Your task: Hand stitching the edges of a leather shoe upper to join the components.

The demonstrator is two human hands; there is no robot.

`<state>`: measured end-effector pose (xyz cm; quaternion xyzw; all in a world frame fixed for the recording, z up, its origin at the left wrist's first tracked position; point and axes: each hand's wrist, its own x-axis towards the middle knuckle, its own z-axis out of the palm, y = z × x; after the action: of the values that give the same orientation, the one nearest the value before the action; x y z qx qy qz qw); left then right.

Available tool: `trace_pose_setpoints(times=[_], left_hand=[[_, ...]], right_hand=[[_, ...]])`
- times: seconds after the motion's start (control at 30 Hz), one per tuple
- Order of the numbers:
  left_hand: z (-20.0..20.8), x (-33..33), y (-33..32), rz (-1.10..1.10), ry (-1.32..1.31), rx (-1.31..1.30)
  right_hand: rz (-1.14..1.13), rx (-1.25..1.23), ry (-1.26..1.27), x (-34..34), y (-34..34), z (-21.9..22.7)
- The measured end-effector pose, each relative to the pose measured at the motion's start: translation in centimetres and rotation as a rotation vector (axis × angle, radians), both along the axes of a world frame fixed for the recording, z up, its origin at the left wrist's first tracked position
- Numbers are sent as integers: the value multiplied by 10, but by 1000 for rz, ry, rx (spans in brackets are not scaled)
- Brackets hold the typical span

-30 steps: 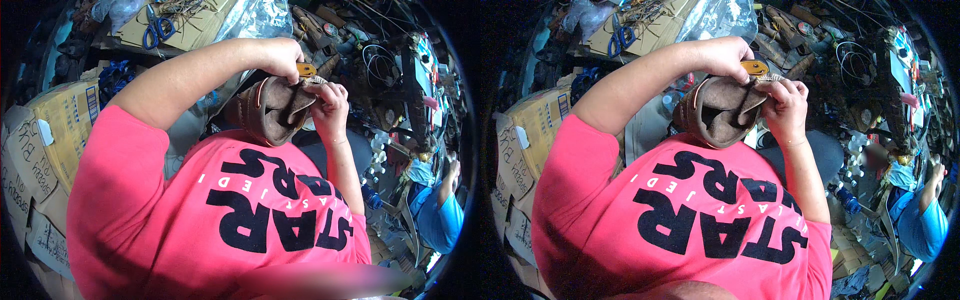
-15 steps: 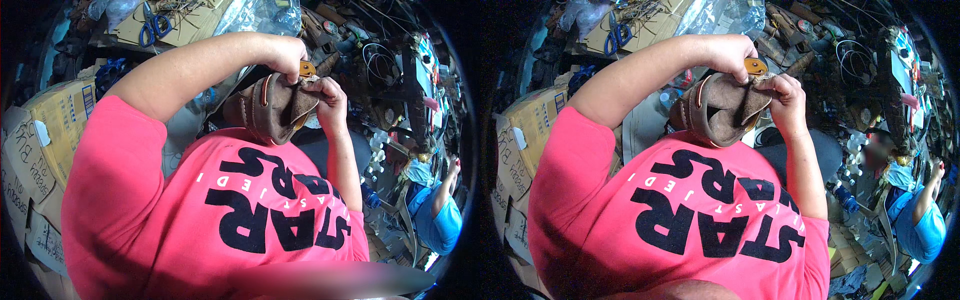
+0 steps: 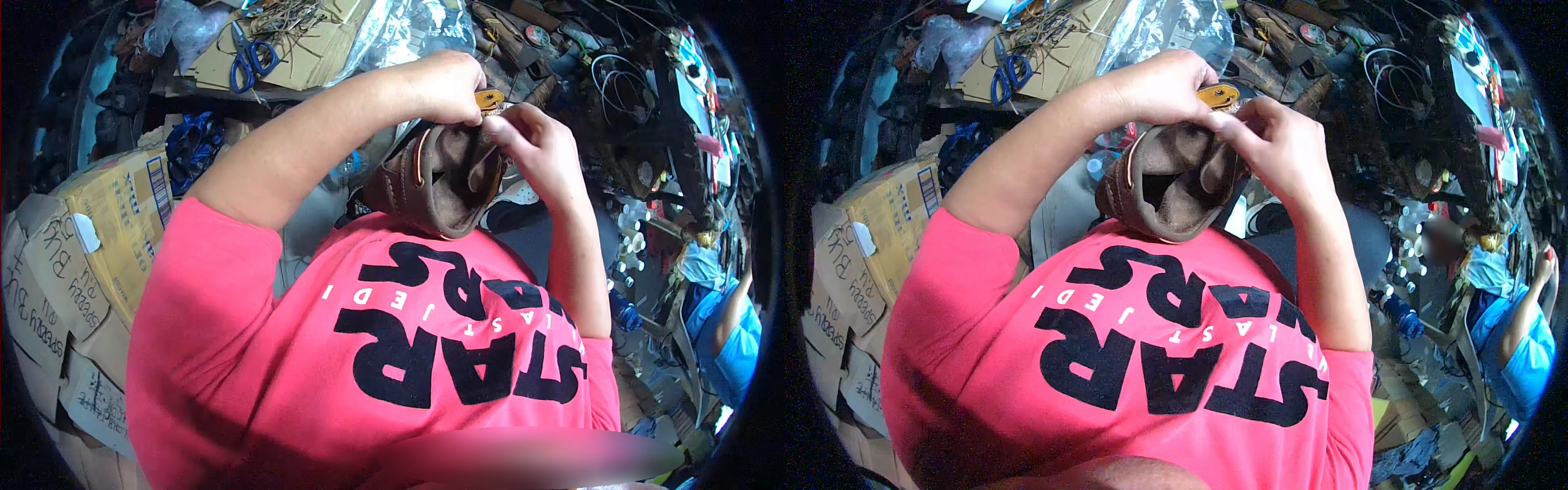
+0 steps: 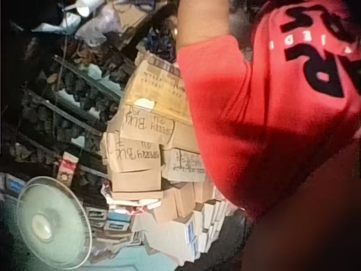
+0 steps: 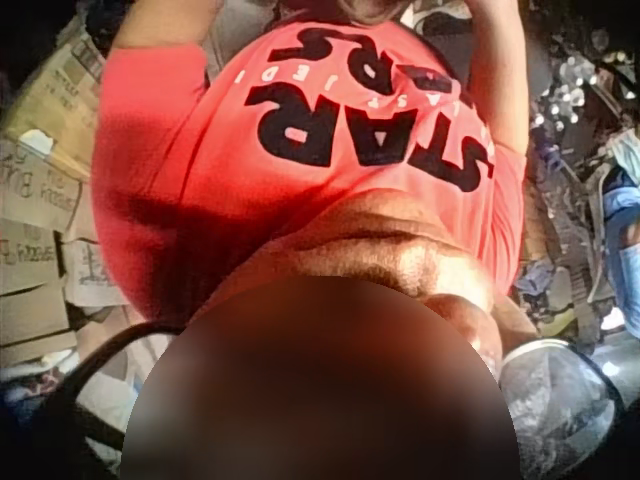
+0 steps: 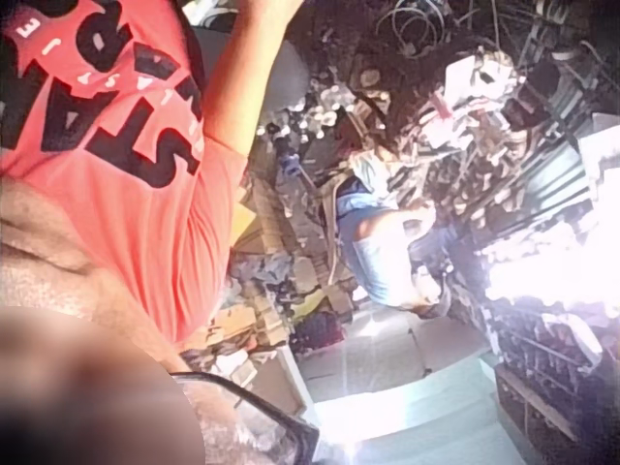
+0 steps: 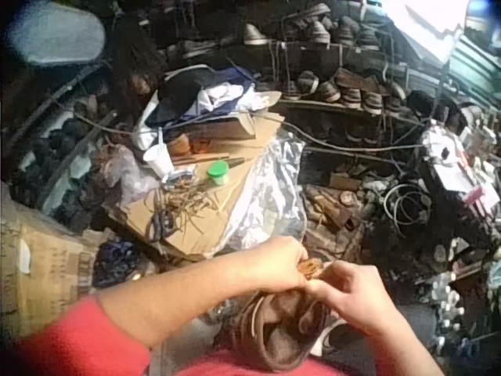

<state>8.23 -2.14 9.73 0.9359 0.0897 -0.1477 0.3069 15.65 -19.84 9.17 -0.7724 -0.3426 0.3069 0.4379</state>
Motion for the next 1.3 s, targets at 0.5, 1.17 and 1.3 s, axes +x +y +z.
trace_pose_setpoints(times=[0.5,1.17,1.3], left_hand=[[-48,-7,26,47,178,-1061],[-20,-2,10,53,124,-432],[-23,-2,11,60,135,-444]], right_hand=[[101,20,49,20,-5,-47],[206,51,263,23,-28,-28],[157,-19,115,15,-30,-28]])
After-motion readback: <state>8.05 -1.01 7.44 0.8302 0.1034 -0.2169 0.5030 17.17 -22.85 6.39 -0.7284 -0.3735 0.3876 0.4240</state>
